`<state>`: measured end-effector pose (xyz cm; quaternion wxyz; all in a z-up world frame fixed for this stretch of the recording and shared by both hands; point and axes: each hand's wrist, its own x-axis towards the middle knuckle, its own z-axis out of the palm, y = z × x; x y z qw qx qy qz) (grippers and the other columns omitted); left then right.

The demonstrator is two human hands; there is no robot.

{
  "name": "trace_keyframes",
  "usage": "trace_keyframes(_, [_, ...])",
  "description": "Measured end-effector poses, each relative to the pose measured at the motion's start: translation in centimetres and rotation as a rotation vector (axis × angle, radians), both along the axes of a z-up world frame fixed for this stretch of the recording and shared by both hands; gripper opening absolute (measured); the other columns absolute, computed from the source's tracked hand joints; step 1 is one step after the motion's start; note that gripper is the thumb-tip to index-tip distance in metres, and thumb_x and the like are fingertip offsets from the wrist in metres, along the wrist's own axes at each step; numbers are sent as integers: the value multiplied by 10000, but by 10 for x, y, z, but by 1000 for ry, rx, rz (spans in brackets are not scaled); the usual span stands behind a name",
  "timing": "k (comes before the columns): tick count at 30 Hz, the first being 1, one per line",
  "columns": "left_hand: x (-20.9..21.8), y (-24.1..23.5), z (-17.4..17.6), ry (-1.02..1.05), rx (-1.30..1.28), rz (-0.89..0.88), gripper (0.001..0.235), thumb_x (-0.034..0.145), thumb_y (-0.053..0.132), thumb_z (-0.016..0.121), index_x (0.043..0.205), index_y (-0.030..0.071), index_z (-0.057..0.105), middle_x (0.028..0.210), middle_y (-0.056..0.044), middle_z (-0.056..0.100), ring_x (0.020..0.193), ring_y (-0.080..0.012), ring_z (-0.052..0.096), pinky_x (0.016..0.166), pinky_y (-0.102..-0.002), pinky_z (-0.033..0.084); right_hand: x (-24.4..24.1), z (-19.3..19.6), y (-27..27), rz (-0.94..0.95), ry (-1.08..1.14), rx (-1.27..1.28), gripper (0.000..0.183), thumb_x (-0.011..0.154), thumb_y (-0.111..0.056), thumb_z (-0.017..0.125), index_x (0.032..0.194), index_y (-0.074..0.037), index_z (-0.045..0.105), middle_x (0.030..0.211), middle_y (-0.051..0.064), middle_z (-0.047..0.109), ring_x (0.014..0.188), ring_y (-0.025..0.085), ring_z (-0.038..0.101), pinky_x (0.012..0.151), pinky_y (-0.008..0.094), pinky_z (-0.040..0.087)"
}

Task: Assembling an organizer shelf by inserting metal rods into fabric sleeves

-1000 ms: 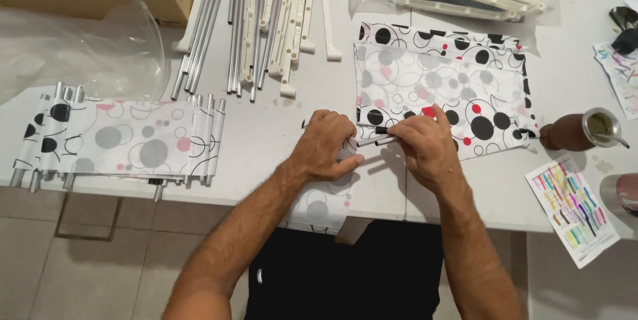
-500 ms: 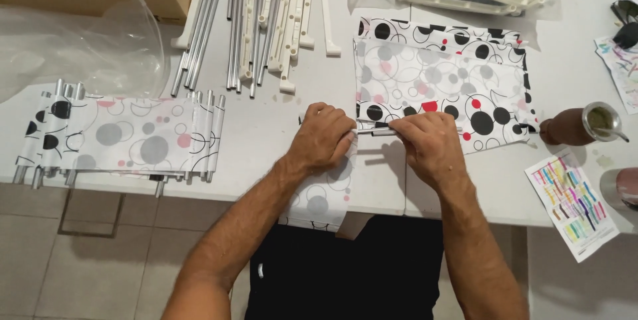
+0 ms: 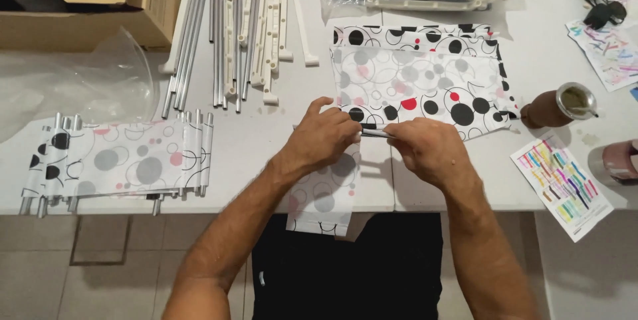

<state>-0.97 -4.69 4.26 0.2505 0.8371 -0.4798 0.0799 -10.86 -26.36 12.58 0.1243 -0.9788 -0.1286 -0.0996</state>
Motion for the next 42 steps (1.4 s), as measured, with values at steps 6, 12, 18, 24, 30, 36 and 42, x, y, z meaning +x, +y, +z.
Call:
trace_keyframes(6, [-9,-16,14,-51,50,-3,262,1053,358,534,1001,153,689,807,-27,654,881,-186,701,1092,-510,444,-5,12,8,-84,95,117,146,916,-125,730,1056,-148,761,848,101,778,862,338,744,764,459,587])
trace_keyframes(12, [-6,-5,13,-70,69,98,264,1071,337,494,1013,161,682,793,-24,627,831,-187,697,1023,-477,501,-18,-7,-30,-334,11,95,74,976,-226,713,1042,-223,746,811,8,736,827,244,732,775,392,589])
trace_keyframes(18, [-10,-34,20,-86,56,42,248,1070,309,496,989,160,676,794,-26,609,846,-192,689,1012,-467,491,-14,-22,-13,-333,6,192,73,976,-202,686,1005,-224,750,762,13,738,783,254,735,757,392,595])
trace_keyframes(24, [-3,-66,12,-139,14,28,276,1074,322,475,976,149,666,800,-23,607,853,-195,688,977,-447,498,-12,-22,0,-295,9,378,136,971,-141,653,1057,-187,747,760,56,737,763,292,729,763,431,582])
trace_keyframes(30, [39,-89,-21,-160,-39,98,214,1071,265,439,1102,202,641,937,-20,617,982,-208,658,1033,-499,452,-24,-49,-30,-391,-29,587,219,997,-174,675,1206,-142,732,772,94,701,747,273,662,756,410,531])
trace_keyframes(36, [14,-52,22,-38,-60,174,289,1011,167,606,1298,195,601,1172,-79,649,1208,-270,617,1140,-589,352,-53,-39,-42,-426,78,642,284,1033,-218,534,1166,-91,749,756,129,679,730,307,634,756,450,523])
trace_keyframes(42, [-75,-21,-19,143,42,-15,355,903,390,714,1186,185,646,1249,-76,617,1264,-280,575,1167,-587,323,-74,-48,-47,-451,219,573,256,952,-164,631,1151,-90,774,783,152,728,760,327,698,721,443,551])
